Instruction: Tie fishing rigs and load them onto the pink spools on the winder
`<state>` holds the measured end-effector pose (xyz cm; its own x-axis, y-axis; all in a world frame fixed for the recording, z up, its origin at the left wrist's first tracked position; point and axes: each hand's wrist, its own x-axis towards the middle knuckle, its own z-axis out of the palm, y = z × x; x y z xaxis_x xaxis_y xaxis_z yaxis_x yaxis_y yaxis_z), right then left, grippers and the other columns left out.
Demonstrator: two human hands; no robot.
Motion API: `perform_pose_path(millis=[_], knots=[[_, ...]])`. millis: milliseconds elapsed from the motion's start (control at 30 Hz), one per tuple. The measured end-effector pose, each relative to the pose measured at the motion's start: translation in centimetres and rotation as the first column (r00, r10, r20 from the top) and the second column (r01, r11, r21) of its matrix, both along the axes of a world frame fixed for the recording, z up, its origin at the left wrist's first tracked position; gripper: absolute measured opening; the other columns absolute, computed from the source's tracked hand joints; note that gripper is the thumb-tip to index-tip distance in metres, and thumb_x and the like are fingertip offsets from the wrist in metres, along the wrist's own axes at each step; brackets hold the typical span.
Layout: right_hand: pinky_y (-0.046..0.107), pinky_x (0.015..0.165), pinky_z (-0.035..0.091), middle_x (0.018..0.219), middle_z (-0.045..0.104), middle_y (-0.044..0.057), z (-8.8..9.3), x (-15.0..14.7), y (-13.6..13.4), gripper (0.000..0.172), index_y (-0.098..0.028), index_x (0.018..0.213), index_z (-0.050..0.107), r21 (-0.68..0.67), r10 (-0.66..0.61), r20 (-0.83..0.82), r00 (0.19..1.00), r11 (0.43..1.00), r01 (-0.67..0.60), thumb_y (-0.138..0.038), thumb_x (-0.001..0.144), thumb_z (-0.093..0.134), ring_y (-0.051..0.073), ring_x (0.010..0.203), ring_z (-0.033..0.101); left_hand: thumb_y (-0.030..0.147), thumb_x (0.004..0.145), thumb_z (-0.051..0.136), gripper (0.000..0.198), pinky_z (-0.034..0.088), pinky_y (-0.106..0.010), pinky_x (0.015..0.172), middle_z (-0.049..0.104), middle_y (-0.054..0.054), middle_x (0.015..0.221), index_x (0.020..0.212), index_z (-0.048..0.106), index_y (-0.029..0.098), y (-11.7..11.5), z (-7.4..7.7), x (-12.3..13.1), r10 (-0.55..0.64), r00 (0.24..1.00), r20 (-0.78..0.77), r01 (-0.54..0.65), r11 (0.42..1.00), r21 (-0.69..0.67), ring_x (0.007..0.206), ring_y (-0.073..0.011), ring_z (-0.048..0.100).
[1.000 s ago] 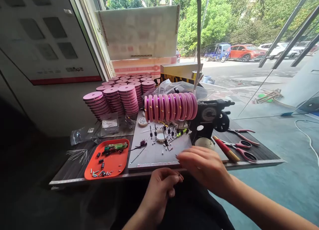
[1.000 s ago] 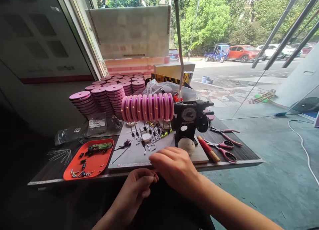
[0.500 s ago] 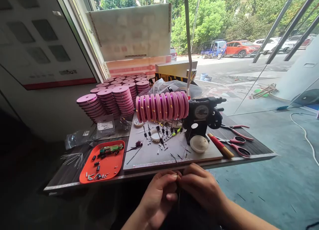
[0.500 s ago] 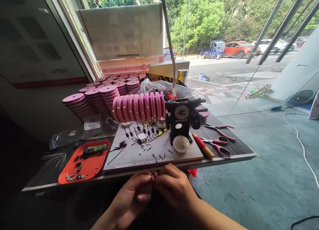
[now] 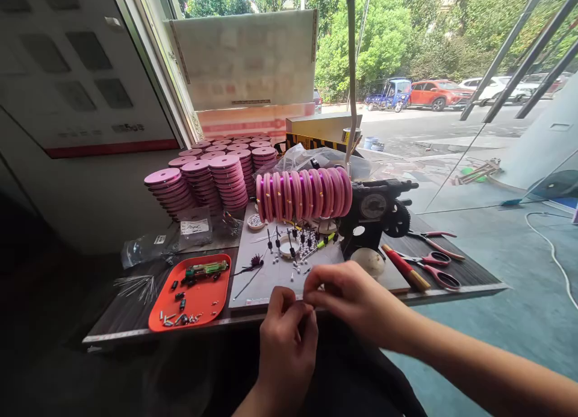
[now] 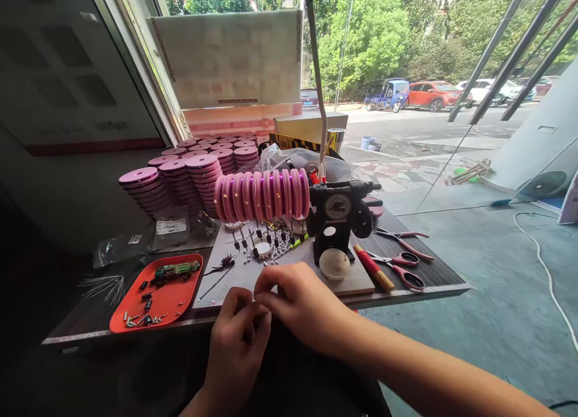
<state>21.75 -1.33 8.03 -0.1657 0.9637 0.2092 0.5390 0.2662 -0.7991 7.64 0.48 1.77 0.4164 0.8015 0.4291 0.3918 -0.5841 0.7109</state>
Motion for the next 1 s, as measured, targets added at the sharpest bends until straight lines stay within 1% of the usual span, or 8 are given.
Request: perform_pose_path(millis=[167,300,400,467,533,600,733,1000], knots=[[0.019,0.058,0.038,0.067,0.061,-0.001,0.5,-0.2,3.8,0.013,-0.014,0.068,0.058,-0.167,0.091,-0.032,0.995,0.981,-0.095,-0.006,0.073,0.049,0.01,0.064,0.053,0.007,0.077,0.046,0.018,0.042,-0.023,0.054,0.047,-0.004,0.073,0.07,0.059,0.017,0.7,-0.7,-0.1,0.107,0.992,-0.059,-0.082,0.941,0.327,0.059,-0.0133,0.051],[0.018,0.055,0.037,0.065,0.059,-0.001,0.4,-0.6,4.1,0.011,-0.014,0.067,0.056,-0.178,0.093,0.034,0.995,0.98,-0.086,-0.006,0.071,0.049,0.01,0.062,0.051,0.004,0.076,0.046,0.02,0.045,-0.027,0.07,0.06,-0.009,0.087,0.078,0.061,0.018,0.8,-0.8,-0.4,0.017,0.998,-0.055,0.007,0.912,0.411,0.076,-0.0182,0.059],[0.018,0.055,0.038,0.066,0.06,-0.001,0.3,-0.3,3.0,0.01,-0.015,0.07,0.055,-0.16,0.099,0.035,0.994,0.983,-0.092,-0.01,0.076,0.049,0.01,0.061,0.052,0.006,0.076,0.048,0.019,0.045,-0.026,0.068,0.065,-0.007,0.082,0.078,0.062,0.018,0.6,-0.6,-0.4,-0.115,0.993,0.04,0.105,0.975,0.196,0.075,-0.0182,0.06],[0.019,0.058,0.039,0.071,0.061,0.0,0.0,0.3,1.7,0.007,-0.015,0.077,0.057,-0.043,0.028,0.088,0.996,0.999,-0.024,-0.015,0.079,0.05,0.011,0.064,0.053,0.013,0.076,0.051,0.013,0.042,-0.024,0.056,0.064,-0.005,0.075,0.07,0.061,0.018,0.6,-0.4,-0.1,-0.12,0.973,0.198,0.154,0.974,-0.168,0.063,-0.0148,0.057],[0.021,0.063,0.041,0.077,0.063,0.002,-0.6,1.2,0.4,0.01,-0.016,0.086,0.058,0.104,-0.036,0.166,0.985,0.994,0.019,-0.016,0.083,0.048,0.012,0.068,0.056,0.019,0.073,0.055,0.012,0.032,-0.021,0.043,0.063,-0.004,0.071,0.062,0.059,0.016,0.6,-0.2,0.2,-0.04,0.936,0.35,0.236,0.808,-0.539,0.049,-0.0094,0.046],[0.021,0.066,0.042,0.087,0.064,0.004,-1.3,2.0,-0.6,0.016,-0.017,0.09,0.059,0.15,0.013,0.252,0.968,0.987,-0.053,-0.014,0.085,0.044,0.012,0.071,0.059,0.022,0.067,0.059,0.011,0.023,-0.02,0.039,0.06,-0.002,0.067,0.059,0.06,0.014,0.6,0.1,0.6,0.057,0.902,0.428,0.31,0.603,-0.735,0.043,-0.006,0.036],[0.019,0.063,0.044,0.089,0.064,0.005,-2.1,2.9,-1.2,0.021,-0.018,0.084,0.064,0.053,0.183,0.383,0.905,0.974,-0.22,-0.012,0.086,0.044,0.011,0.069,0.06,0.021,0.058,0.063,0.008,0.019,-0.021,0.041,0.055,0.0,0.058,0.057,0.063,0.013,0.4,0.9,1.2,0.151,0.885,0.44,0.331,0.462,-0.823,0.044,-0.0051,0.03],[0.018,0.064,0.044,0.076,0.064,0.003,-2.1,3.1,-0.6,0.019,-0.015,0.082,0.066,0.023,0.2,0.361,0.911,0.974,-0.223,-0.009,0.084,0.048,0.011,0.069,0.059,0.02,0.055,0.062,0.007,0.016,-0.021,0.041,0.053,0.002,0.055,0.053,0.061,0.013,0.4,0.9,1.6,0.167,0.893,0.417,0.318,0.421,-0.849,0.04,-0.0039,0.028]])
